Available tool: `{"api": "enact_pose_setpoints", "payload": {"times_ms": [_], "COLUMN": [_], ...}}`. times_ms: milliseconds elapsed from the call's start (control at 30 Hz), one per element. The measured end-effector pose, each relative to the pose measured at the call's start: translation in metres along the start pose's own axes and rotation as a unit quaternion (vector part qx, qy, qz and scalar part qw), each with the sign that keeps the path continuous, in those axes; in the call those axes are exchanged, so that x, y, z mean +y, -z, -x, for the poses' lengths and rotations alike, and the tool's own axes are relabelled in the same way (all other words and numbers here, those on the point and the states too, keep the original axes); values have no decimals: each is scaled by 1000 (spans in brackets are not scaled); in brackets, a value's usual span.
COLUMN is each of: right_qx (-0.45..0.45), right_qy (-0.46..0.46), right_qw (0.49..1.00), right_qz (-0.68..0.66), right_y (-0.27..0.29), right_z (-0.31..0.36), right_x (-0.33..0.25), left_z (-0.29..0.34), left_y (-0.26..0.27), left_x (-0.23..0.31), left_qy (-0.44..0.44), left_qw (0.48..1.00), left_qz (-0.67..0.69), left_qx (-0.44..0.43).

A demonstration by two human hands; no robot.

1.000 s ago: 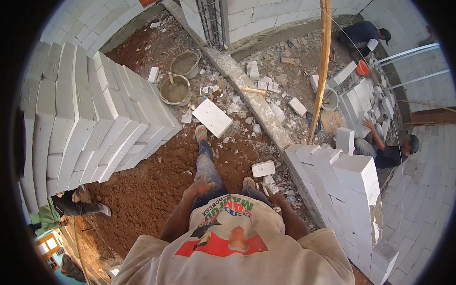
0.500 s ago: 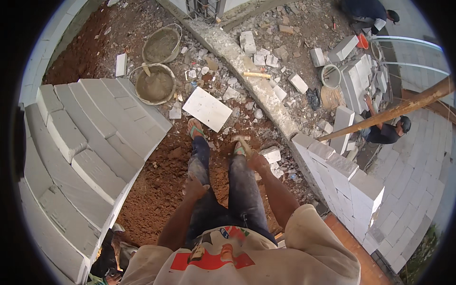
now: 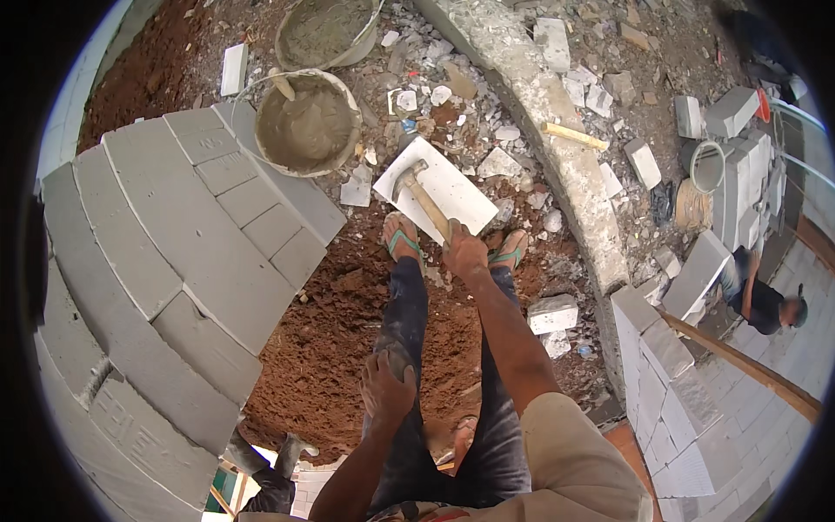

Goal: The person uses a measuring tape to gauge the length and alignment of concrete blocks on a wall under construction, marks measurements, and uses a hammer to secure blocks in place.

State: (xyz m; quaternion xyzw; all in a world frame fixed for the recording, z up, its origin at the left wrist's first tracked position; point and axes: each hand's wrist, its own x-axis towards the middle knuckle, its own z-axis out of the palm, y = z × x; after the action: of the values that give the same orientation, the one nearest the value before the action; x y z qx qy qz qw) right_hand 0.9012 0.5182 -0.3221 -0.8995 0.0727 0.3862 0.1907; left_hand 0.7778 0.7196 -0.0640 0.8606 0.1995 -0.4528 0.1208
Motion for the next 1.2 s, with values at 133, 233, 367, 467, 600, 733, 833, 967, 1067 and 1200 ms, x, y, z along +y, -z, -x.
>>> {"api": "enact_pose_setpoints", "payload": {"times_ms": [133,233,367,467,600,733,833,967,1067,1200], "right_qx": [-29,-117,-13,11,-71,-68,-45,-54,-51,-27], "right_qy": [-10,-80,39,168,204,179,141,140,73,-81], "right_qw": [1000,986,999,980,931,904,921,808,657,578], "right_qz": [1,85,10,-110,-294,-383,-361,-570,-748,-811], "right_y": [-33,-23,11,37,63,68,74,93,109,133], "right_z": [-10,-18,-48,-102,-167,-201,-209,-191,-157,-110], "right_x": [27,23,-41,-140,-310,-439,-481,-453,-402,-353], "left_z": [-3,-6,-11,-18,-25,-30,-31,-31,-29,-34], "left_y": [1,10,24,33,38,35,35,38,36,23], "left_x": [0,0,0,1,1,-2,-5,-5,-7,-10], "left_qy": [14,26,52,75,99,133,140,139,139,113], "left_qw": [999,999,996,992,991,986,983,983,983,992], "left_qz": [-6,33,73,103,92,104,115,120,109,54], "left_qx": [32,20,2,-5,1,-17,-4,-21,-46,7]}}
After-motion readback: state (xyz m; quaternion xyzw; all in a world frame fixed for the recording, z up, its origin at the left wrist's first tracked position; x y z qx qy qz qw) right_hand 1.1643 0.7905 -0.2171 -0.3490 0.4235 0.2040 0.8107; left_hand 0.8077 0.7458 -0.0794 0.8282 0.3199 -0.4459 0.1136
